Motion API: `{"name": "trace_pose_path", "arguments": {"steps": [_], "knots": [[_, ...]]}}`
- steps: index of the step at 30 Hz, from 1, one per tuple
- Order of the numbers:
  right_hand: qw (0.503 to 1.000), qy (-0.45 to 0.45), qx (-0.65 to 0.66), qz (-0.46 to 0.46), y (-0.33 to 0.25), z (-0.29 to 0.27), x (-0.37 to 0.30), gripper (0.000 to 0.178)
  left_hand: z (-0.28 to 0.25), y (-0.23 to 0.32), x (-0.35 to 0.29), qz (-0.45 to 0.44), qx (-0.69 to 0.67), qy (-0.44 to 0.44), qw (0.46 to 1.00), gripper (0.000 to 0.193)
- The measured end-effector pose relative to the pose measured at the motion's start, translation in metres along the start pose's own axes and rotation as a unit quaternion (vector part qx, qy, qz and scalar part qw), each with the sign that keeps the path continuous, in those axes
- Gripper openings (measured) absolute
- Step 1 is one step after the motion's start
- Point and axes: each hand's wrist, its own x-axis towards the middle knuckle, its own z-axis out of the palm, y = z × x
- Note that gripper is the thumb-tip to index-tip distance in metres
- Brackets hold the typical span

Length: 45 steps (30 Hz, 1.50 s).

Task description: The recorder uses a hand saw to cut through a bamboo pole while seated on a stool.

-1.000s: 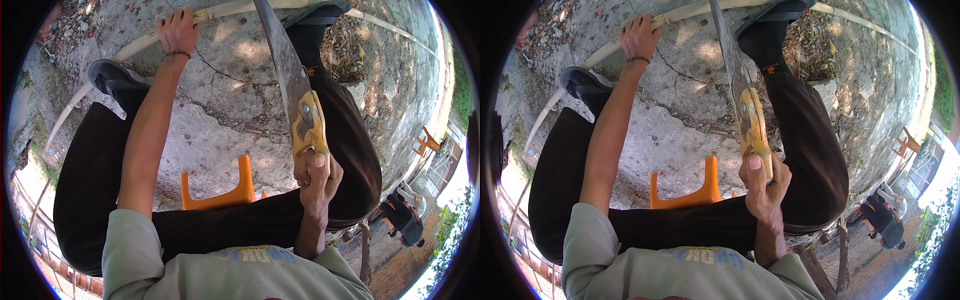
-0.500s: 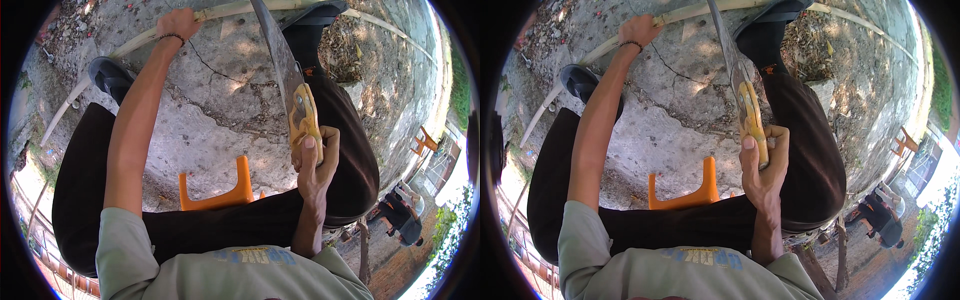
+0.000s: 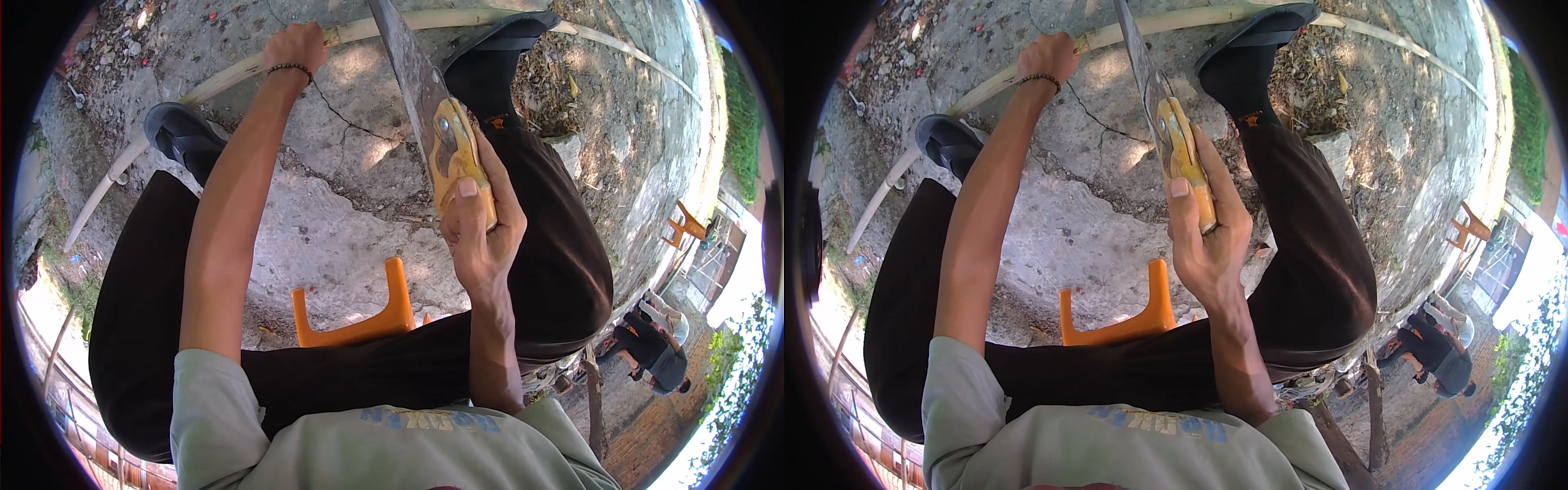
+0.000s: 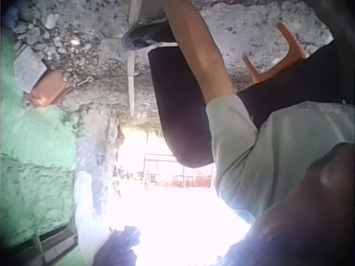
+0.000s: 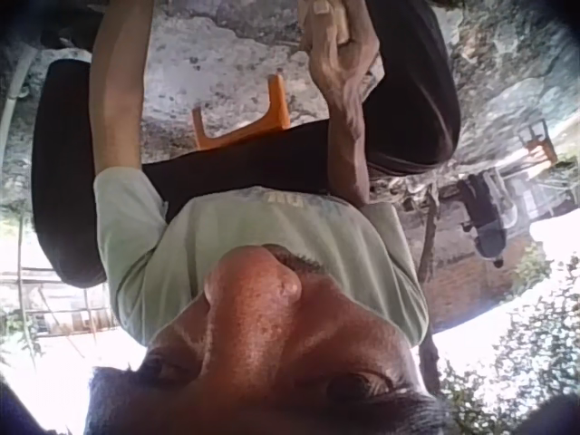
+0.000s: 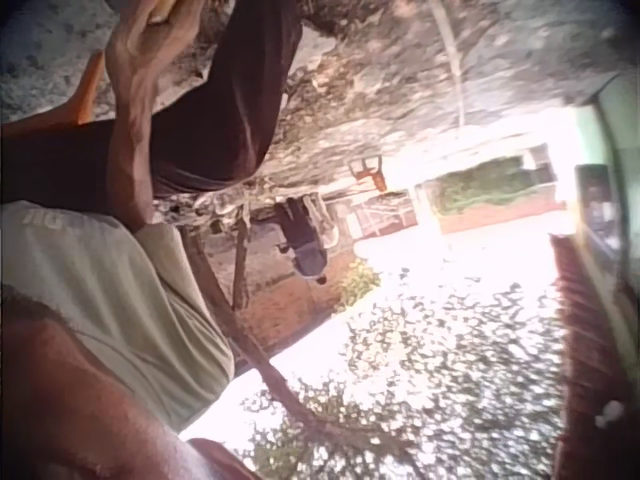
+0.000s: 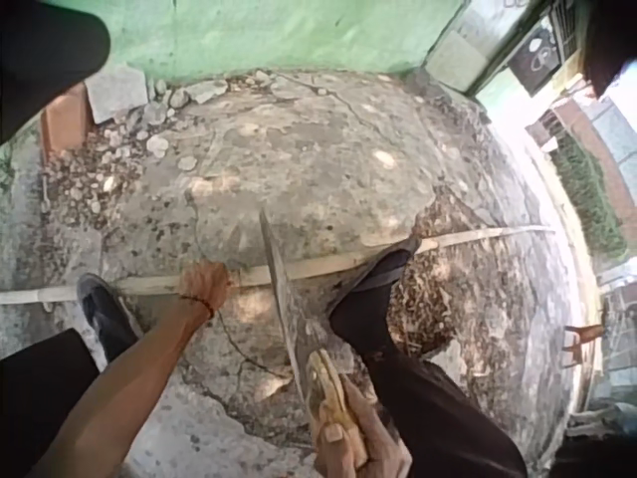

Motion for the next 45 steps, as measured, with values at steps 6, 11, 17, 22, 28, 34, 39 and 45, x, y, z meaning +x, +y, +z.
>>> {"name": "trace_pose_path", "arguments": {"steps": [6,11,17,22,28,34,39,45], "knots": [[1.000,0.013,0.011,-0.004,0.019,0.031,0.010,0.049,0.003,0.013,-0.005,-0.020,-0.032,-0.011,0.999,0.020],[0.998,-0.025,0.012,0.060,0.024,0.041,0.005,0.050,0.009,0.011,-0.006,-0.023,-0.042,0.006,0.999,0.016],[0.998,-0.033,0.001,0.049,0.028,0.066,0.008,0.053,0.015,0.008,-0.008,-0.005,-0.033,0.062,0.998,0.015],[0.991,-0.090,0.012,0.102,0.017,0.071,0.009,0.058,0.019,0.005,-0.009,-0.003,-0.025,0.073,0.997,0.020],[0.993,-0.094,-0.043,0.062,0.008,0.064,-0.006,0.059,0.019,0.013,-0.009,0.013,-0.026,0.080,0.996,0.023],[0.993,-0.096,-0.042,0.058,0.003,0.058,-0.026,0.058,0.007,0.008,-0.012,-0.022,-0.022,0.052,0.998,0.012],[0.984,-0.125,-0.105,0.076,-0.008,0.063,0.003,0.057,0.008,0.016,-0.014,-0.013,-0.037,0.025,0.999,0.013],[0.994,-0.073,-0.027,0.079,0.009,0.042,-0.047,0.057,-0.008,0.012,-0.010,-0.011,-0.065,-0.024,0.998,0.019]]}}
